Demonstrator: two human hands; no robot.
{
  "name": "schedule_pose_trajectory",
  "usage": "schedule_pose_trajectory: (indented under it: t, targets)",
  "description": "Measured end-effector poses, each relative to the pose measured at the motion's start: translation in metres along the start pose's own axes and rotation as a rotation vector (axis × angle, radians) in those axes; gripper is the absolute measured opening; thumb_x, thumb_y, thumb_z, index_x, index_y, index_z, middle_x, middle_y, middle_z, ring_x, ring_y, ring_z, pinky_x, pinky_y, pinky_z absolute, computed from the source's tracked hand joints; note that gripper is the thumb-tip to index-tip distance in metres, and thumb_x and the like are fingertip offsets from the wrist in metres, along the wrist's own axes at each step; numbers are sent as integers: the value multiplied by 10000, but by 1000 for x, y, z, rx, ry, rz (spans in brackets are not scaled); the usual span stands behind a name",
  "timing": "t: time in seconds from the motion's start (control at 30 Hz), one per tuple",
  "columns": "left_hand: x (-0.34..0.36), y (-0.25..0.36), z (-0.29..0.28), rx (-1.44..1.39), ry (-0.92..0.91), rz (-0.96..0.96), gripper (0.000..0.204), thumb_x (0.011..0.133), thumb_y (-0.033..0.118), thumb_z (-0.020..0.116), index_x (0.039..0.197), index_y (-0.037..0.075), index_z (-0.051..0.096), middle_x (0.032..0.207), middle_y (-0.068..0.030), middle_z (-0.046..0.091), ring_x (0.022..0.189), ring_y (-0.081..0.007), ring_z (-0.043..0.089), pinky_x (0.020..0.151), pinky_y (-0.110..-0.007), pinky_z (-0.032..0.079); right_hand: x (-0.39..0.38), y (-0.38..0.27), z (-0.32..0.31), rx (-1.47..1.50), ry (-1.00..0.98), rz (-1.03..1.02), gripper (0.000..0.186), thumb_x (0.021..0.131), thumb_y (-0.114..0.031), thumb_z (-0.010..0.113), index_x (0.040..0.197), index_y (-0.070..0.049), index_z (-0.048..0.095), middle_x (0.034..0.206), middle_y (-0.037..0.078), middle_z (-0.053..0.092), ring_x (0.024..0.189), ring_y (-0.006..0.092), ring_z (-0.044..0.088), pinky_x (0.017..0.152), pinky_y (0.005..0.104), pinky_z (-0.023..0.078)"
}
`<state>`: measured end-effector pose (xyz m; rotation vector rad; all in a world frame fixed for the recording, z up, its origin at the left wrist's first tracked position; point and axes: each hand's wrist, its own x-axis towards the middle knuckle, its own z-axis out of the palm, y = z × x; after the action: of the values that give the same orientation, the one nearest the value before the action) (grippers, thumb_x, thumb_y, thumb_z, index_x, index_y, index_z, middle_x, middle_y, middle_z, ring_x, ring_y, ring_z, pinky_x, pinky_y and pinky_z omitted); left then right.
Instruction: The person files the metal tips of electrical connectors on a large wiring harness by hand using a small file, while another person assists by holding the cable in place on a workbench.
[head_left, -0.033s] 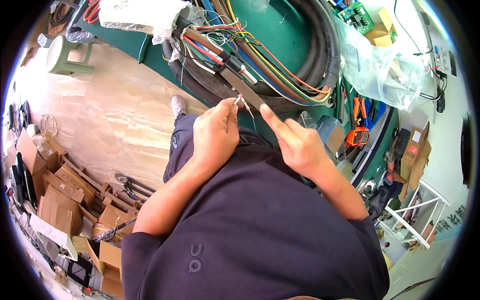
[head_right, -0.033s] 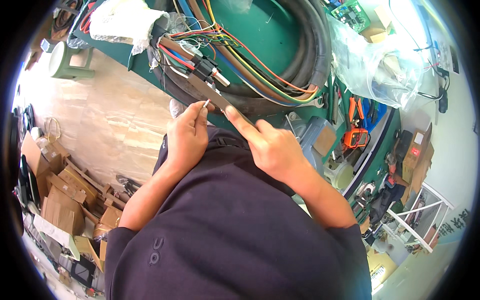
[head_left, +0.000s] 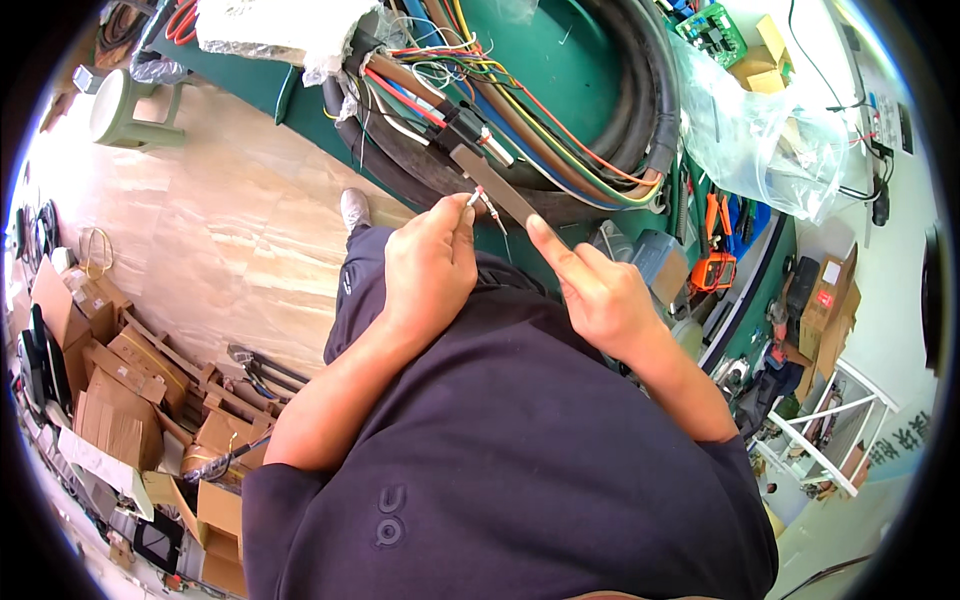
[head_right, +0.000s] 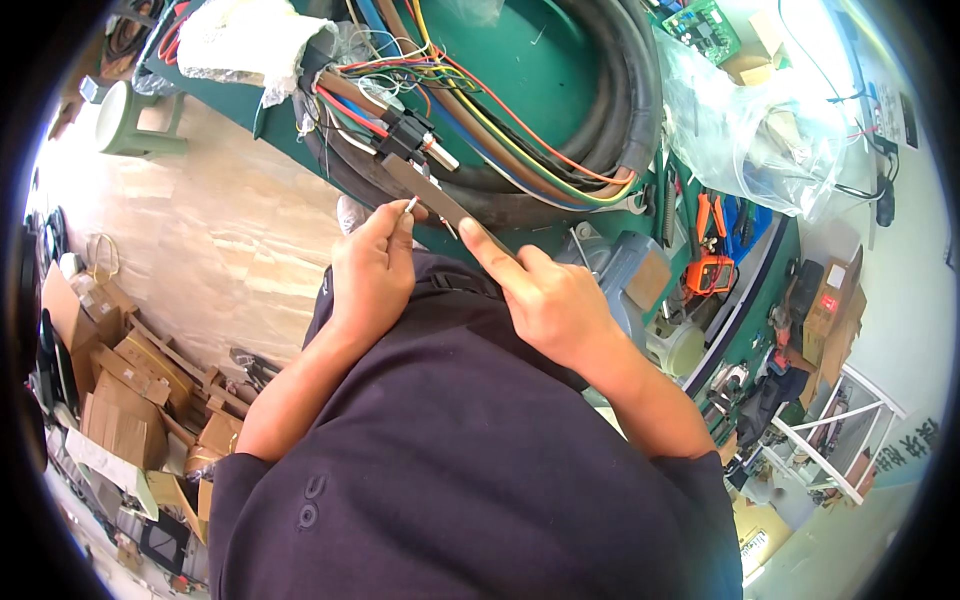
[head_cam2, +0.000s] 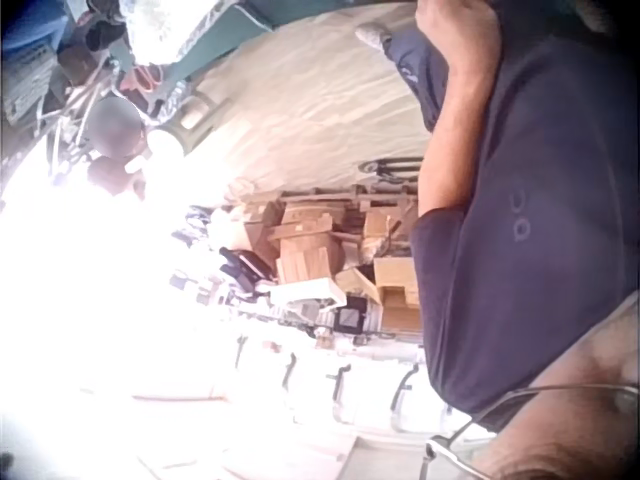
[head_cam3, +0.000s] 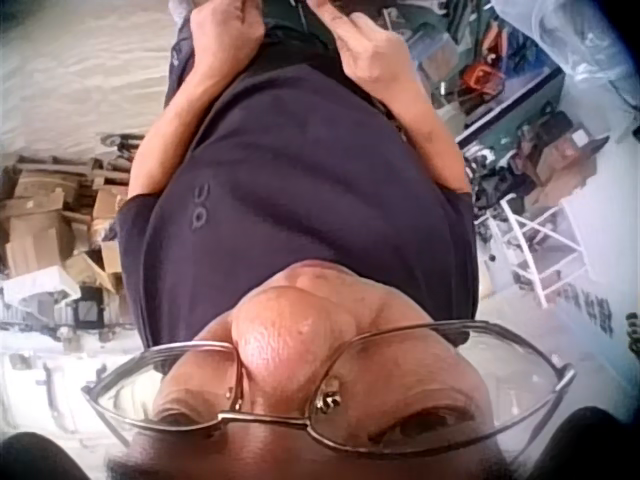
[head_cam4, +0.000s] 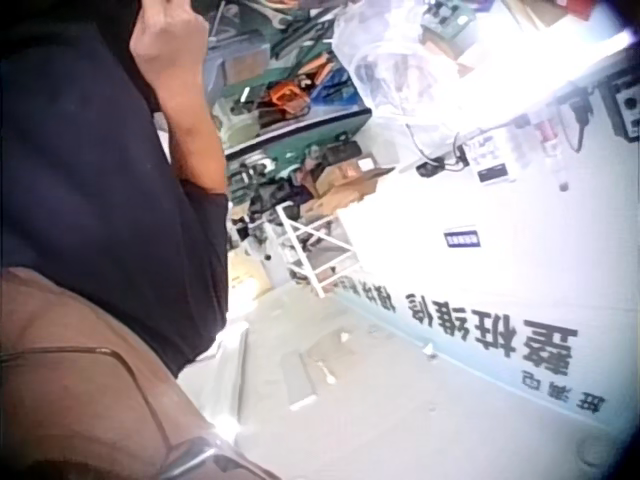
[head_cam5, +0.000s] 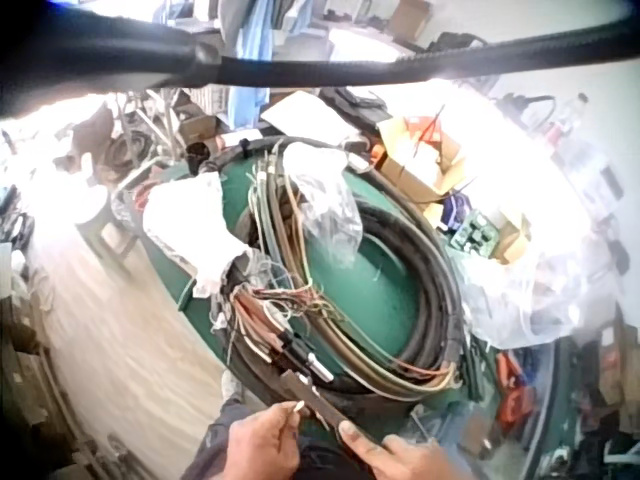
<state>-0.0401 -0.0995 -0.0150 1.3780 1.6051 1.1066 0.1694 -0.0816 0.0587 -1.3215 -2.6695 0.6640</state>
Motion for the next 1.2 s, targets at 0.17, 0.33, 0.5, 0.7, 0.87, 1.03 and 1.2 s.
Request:
schedule_pose_trajectory:
  t: [0.17,0.33,0.5,0.7,0.87,1.03,1.2]
  targets:
    - [2,3,0,6,-11,-1,95,988,84,618,1033,23,676,789,-191,688,739,-401,676,637,-468,528,-13,-5,7,-47,-69,28,761,856,3,625,1567,-219,469,678,89,452,466,312,525,472,443,476]
    - [3,0,3,29,-14,25,89,986,85,621,1028,27,674,784,-189,686,738,-400,676,634,-472,525,31,-1,25,56,81,-19,755,858,-13,630,1567,-215,466,697,105,500,509,343,557,513,456,498]
    - [1,3,2,16,24,21,84,985,86,626,1020,28,674,777,-182,685,739,-382,682,624,-469,523,-2,-3,4,26,2,13,750,854,11,618,1559,-203,479,664,98,447,475,327,522,478,438,480]
    - [0,2,1,59,23,16,87,981,92,634,1022,27,676,769,-182,680,739,-379,682,625,-470,522,-20,-7,6,18,-33,43,776,850,14,618,1570,-230,464,666,98,431,463,313,509,475,441,485]
    - [0,-6,4,123,36,55,89,969,93,647,1023,29,677,766,-180,677,734,-377,678,627,-473,522,-8,-6,13,-6,-41,28,749,862,-4,613,1565,-220,469,687,102,475,494,329,547,493,455,495]
    - [0,-6,3,157,71,132,74,961,94,655,1009,43,680,743,-164,668,714,-367,669,624,-472,525,29,-7,26,43,100,-46,718,865,-9,611,1551,-187,490,691,104,495,495,334,549,494,455,493]
    - [1,-6,2,128,68,97,69,962,99,659,996,41,678,726,-153,659,698,-359,662,615,-466,523,-10,-5,4,6,4,14,738,858,-1,620,1557,-194,483,674,96,445,482,325,536,470,451,473]
